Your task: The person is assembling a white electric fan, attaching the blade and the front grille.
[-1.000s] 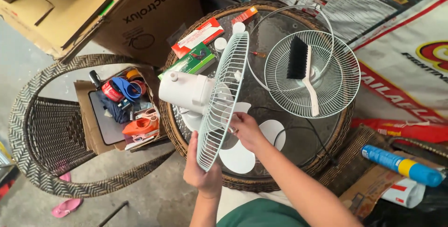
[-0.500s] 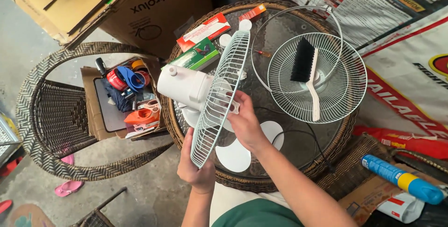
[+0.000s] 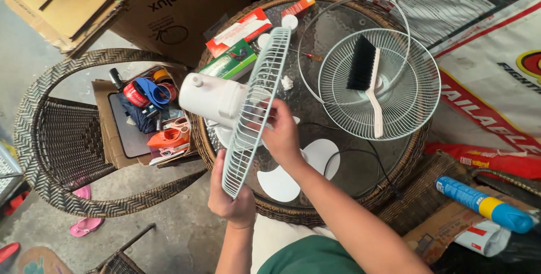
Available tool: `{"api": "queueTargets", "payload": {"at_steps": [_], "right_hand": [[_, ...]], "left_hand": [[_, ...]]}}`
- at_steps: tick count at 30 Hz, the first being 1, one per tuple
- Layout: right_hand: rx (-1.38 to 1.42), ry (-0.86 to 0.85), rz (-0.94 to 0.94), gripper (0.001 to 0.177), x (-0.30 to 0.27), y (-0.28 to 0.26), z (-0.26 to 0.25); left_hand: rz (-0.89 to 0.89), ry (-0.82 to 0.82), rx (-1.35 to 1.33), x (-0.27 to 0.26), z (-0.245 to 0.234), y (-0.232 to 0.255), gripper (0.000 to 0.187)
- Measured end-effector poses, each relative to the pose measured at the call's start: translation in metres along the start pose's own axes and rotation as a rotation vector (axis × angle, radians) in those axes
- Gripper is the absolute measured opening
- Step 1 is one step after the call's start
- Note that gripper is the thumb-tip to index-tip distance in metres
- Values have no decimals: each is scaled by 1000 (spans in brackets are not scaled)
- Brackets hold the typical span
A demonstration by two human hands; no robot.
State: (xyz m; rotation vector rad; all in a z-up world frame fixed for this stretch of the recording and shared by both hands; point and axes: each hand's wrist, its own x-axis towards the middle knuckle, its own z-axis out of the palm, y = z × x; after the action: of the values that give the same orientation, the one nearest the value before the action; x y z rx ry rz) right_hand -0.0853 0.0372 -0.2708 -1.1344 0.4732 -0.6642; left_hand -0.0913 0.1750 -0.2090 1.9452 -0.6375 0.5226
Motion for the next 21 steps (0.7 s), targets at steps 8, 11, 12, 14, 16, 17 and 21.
{"api": "queueTargets", "payload": {"at_steps": [8,11,12,14,16,17,21], "right_hand": [[-35,-125,-95,64,-3,-31,9],[-52,-94,-72,71,-3,-34,12],[-36,-42,-35,70,-2,-33,12],[-53,-23,-40,66,0,-21,9],[-71,-2,-48,62,3,-16,6],[-127,-15,-38,60,4,-16,4],[-128,-61,7,63,1,-17,4]], "left_hand": [[5,19,-10,-3,3,0,36],[7,20,-9,-3,3,-1,36],[9,19,-7,-3,3,-1,37],[14,20,-1,-2,2,0,37],[20,21,2,-2,2,0,36],[22,20,0,-2,2,-1,36],[33,17,-11,-2,3,-2,35]]}}
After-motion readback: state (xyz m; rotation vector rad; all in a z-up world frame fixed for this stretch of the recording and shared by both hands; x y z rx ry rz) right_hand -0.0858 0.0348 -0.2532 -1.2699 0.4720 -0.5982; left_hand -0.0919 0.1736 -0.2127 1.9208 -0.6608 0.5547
